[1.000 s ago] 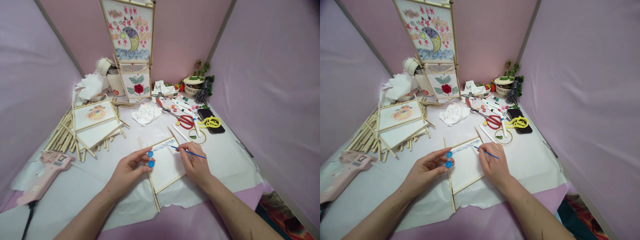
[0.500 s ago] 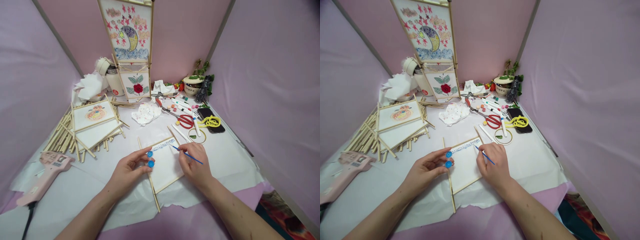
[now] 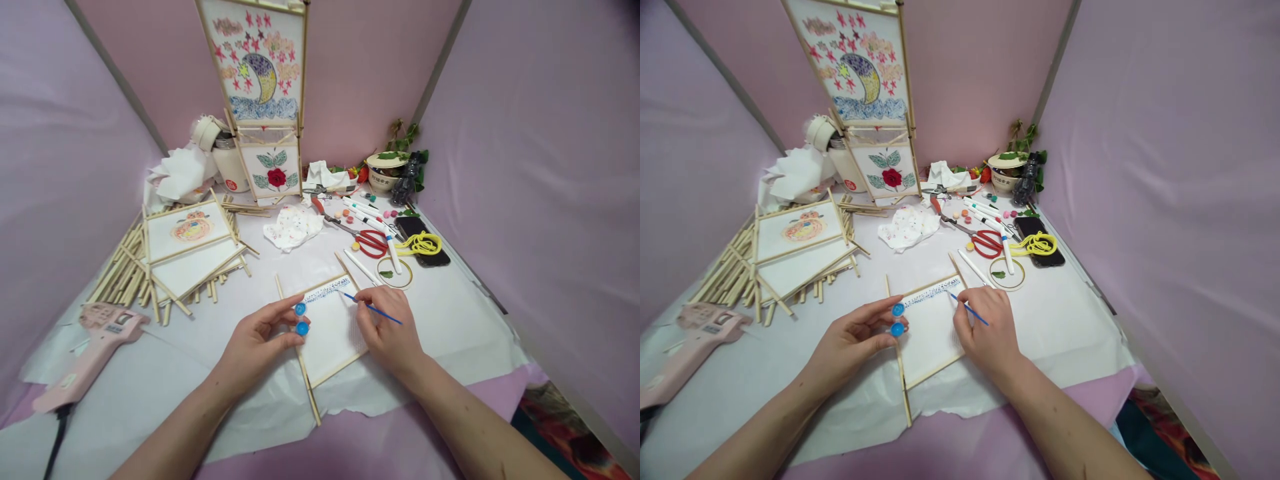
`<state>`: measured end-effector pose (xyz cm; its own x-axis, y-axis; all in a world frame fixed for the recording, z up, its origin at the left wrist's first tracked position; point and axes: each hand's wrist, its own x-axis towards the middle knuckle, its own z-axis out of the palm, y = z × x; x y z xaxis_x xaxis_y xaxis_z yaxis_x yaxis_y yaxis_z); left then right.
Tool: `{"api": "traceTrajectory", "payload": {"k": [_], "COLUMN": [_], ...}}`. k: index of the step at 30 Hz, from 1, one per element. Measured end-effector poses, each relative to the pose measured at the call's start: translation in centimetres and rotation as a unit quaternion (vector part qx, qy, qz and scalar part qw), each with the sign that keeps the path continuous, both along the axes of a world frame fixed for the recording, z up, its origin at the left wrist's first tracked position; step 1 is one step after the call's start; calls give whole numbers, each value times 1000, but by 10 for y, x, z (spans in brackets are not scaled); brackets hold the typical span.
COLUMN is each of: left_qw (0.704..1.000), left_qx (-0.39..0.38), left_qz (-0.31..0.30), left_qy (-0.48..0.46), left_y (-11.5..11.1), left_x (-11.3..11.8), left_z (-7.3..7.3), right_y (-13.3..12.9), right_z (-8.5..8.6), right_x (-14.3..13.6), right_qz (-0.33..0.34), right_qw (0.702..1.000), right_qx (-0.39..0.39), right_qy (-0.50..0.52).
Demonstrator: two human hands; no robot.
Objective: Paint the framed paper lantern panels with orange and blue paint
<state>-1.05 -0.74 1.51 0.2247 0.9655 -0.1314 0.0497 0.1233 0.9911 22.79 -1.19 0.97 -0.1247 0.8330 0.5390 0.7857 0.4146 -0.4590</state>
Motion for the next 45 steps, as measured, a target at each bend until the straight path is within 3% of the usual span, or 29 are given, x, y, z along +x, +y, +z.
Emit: {"api": "traceTrajectory", "payload": {"k": [6, 14, 24, 31, 38, 45], "left_qw": [1000, 1000, 1000, 1000, 1000, 1000], "left_qx": [3, 8, 1, 5, 5, 5], "left_qz": [-1, -1, -2, -5, -4, 0], "left_qy": [-2, 20, 6, 6, 14, 14], "left_y": [0, -1, -1, -1, 0, 0], "left_x": [0, 0, 0, 1, 0, 1], "left_z": [-2, 2, 2, 2, 0, 0], "right_y": [3, -4, 4, 1, 6, 6], "right_z": [1, 3, 2, 2, 3, 1], "right_x": [5, -3, 8, 5, 12, 11], "right_qz": [-45, 35, -61, -11, -74, -67], "right_qw": [999, 999, 998, 1000, 997, 998], "right_qx": [10, 3, 3, 6, 18, 14], "right_qy": [-6, 31, -10, 18, -15, -15]}}
